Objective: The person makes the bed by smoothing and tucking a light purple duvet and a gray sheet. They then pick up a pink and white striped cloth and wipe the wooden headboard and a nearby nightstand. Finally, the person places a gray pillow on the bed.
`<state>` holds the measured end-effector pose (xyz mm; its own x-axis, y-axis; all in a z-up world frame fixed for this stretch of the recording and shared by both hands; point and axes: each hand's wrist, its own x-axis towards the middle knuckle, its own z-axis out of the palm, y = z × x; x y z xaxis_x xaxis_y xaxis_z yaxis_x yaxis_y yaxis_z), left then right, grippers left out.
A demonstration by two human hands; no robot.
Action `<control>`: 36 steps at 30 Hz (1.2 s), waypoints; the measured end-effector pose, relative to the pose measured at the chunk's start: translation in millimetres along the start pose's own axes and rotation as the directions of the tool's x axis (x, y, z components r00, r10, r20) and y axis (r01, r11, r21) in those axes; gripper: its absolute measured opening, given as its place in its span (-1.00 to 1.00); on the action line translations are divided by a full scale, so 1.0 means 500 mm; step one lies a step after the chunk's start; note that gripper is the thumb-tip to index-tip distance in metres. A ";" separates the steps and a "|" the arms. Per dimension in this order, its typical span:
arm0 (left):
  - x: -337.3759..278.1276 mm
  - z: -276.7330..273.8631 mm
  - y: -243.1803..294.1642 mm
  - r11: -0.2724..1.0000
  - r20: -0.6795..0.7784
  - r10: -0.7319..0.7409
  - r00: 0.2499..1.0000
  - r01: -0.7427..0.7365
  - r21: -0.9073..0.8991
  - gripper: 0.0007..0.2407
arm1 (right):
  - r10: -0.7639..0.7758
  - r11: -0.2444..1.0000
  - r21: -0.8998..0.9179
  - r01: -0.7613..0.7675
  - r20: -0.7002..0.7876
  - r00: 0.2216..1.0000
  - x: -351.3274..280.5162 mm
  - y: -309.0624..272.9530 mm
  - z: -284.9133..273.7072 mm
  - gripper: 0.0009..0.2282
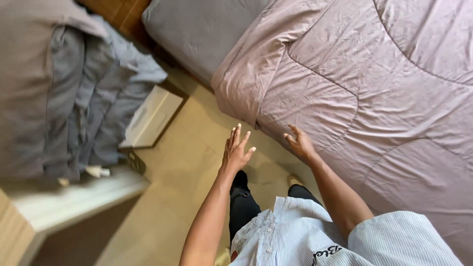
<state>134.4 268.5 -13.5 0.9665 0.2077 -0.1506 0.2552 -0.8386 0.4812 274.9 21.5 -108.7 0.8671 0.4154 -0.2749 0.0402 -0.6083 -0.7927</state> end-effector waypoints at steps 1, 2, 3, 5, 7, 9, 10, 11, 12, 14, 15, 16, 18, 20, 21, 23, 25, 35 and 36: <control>0.043 -0.021 -0.041 1.000 0.024 0.026 0.999 -0.027 0.012 -0.44 | 0.023 1.000 0.018 -0.023 -0.023 0.999 0.041 -0.018 0.024 -0.51; 0.086 -0.042 -0.082 0.997 0.047 0.076 0.996 -0.076 0.007 -0.44 | 0.133 0.990 0.060 -0.129 -0.056 0.990 0.083 -0.036 0.046 -0.52; 0.127 -0.061 -0.122 0.992 0.085 0.128 0.988 -0.128 -0.007 -0.44 | 0.256 0.963 0.106 -0.247 -0.084 0.963 0.113 -0.051 0.069 -0.53; 0.198 -0.074 -0.220 0.985 0.123 0.167 0.978 -0.171 0.019 -0.44 | 0.340 0.934 0.151 -0.322 -0.113 0.933 0.151 -0.044 0.143 -0.54; 0.274 -0.102 -0.272 0.974 0.129 0.214 0.968 -0.222 0.050 -0.45 | 0.393 0.911 0.195 -0.363 -0.152 0.907 0.200 -0.024 0.209 -0.55; 0.351 -0.124 -0.287 0.967 0.316 0.185 0.930 -0.231 0.112 -0.42 | 0.350 0.886 0.392 -0.250 -0.209 0.913 0.240 0.030 0.288 -0.57; 0.404 -0.134 -0.291 0.956 0.330 0.225 0.917 -0.274 0.110 -0.42 | 0.369 0.879 0.407 -0.251 -0.244 0.897 0.275 0.024 0.301 -0.57; 0.425 -0.130 -0.295 0.959 0.419 0.182 0.890 -0.255 0.125 -0.42 | 0.394 0.859 0.444 -0.254 -0.256 0.883 0.283 0.029 0.321 -0.57; 0.445 -0.122 -0.303 0.960 0.503 0.136 0.854 -0.238 0.145 -0.42 | 0.418 0.838 0.481 -0.256 -0.268 0.868 0.291 0.037 0.345 -0.57; 0.504 -0.113 -0.327 0.962 0.465 0.185 0.866 -0.256 0.094 -0.44 | 0.498 0.766 0.563 -0.309 -0.216 0.840 0.348 0.028 0.331 -0.56; 0.514 -0.116 -0.355 0.963 0.422 0.216 0.880 -0.264 0.057 -0.45 | 0.562 0.680 0.643 -0.353 -0.148 0.814 0.357 0.016 0.352 -0.54; 0.516 -0.118 -0.371 0.961 0.453 0.218 0.865 -0.272 0.057 -0.45 | 0.589 0.658 0.655 -0.372 -0.140 0.796 0.340 0.001 0.386 -0.54; 0.641 -0.108 -0.363 0.895 0.338 0.414 0.845 -0.446 0.020 -0.47 | 0.679 0.550 0.747 -0.375 -0.139 0.721 0.437 -0.005 0.373 -0.49; 0.659 -0.106 -0.396 0.909 0.428 0.361 0.828 -0.415 0.035 -0.46 | 0.723 0.501 0.781 -0.372 -0.142 0.676 0.466 -0.048 0.371 -0.43; 0.686 -0.102 -0.413 0.926 0.497 0.297 0.815 -0.374 0.060 -0.45 | 0.753 0.465 0.806 -0.366 -0.144 0.642 0.494 -0.066 0.368 -0.36; 0.748 -0.094 -0.437 0.904 0.577 0.302 0.759 -0.421 0.080 -0.45 | 0.629 0.777 0.461 -0.429 -0.534 0.564 0.545 0.043 0.478 -0.34; 0.800 -0.074 -0.470 0.887 0.660 0.284 0.695 -0.452 0.095 -0.45 | 0.352 0.828 0.000 -0.561 -0.779 0.519 0.565 0.049 0.512 -0.30; 0.893 -0.040 -0.550 0.795 0.765 0.390 0.513 -0.607 0.001 -0.46 | 0.911 0.339 0.550 -0.763 -0.395 0.120 0.343 -0.128 0.444 -0.79; 0.893 -0.033 -0.545 0.790 0.777 0.372 0.507 -0.613 0.023 -0.45 | 0.915 0.317 0.559 -0.766 -0.393 0.092 0.325 -0.114 0.449 -0.80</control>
<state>496.8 597.9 -197.7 0.5649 -0.5978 -0.5688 -0.3918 -0.8009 0.4528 301.9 275.4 -230.4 0.3118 -0.7838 -0.5370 -0.9289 -0.1328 -0.3456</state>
